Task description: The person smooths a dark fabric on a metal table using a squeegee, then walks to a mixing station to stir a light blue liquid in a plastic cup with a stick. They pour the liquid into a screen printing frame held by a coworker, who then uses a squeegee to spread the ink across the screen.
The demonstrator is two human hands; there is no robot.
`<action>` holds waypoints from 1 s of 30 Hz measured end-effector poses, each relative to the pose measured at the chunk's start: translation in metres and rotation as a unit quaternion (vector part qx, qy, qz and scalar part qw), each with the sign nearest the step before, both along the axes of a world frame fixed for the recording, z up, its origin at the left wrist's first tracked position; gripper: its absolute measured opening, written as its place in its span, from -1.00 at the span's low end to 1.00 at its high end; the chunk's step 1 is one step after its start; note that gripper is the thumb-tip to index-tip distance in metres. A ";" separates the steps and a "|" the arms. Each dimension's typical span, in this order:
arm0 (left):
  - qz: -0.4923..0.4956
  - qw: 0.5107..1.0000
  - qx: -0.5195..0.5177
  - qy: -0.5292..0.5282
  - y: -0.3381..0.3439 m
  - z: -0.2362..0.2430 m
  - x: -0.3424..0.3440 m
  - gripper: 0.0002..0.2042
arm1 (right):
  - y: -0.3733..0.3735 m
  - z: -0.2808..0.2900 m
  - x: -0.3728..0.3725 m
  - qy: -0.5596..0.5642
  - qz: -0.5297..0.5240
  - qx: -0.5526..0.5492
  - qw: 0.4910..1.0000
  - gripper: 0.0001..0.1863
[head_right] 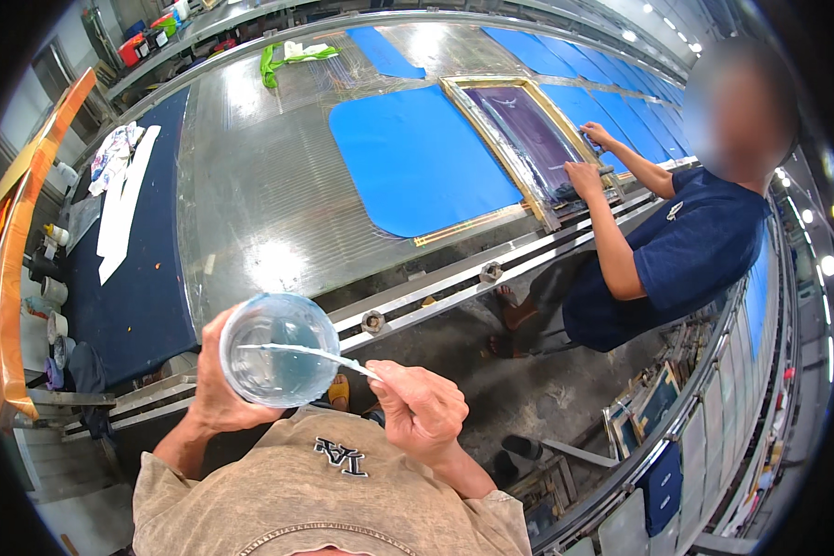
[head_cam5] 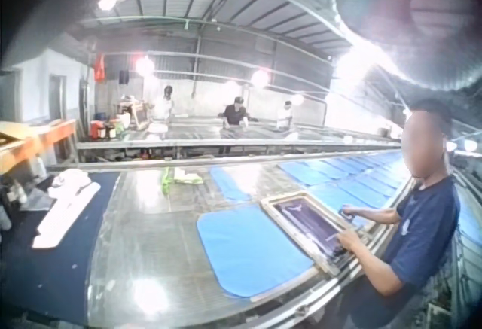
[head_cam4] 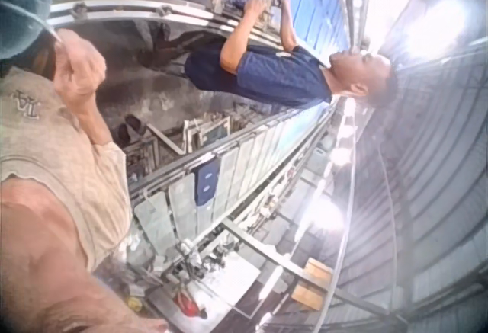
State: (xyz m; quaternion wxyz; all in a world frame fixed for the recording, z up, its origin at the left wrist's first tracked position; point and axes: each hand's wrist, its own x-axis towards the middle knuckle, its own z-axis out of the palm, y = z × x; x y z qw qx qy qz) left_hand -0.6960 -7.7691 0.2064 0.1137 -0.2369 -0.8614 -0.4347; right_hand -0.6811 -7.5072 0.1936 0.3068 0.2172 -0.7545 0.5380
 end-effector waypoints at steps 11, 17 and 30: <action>0.012 0.999 -0.019 -0.033 -0.028 0.044 -0.015 0.00 | -0.010 0.017 -0.023 0.135 0.020 0.020 0.990 -0.79; -0.023 0.999 -0.036 -0.034 -0.084 0.011 -0.055 0.01 | -0.051 -0.006 -0.022 0.086 -0.025 0.042 0.995 -0.82; -0.065 0.996 -0.004 0.066 -0.172 -0.083 -0.097 0.07 | -0.142 -0.007 -0.032 0.009 -0.115 0.131 0.985 -0.81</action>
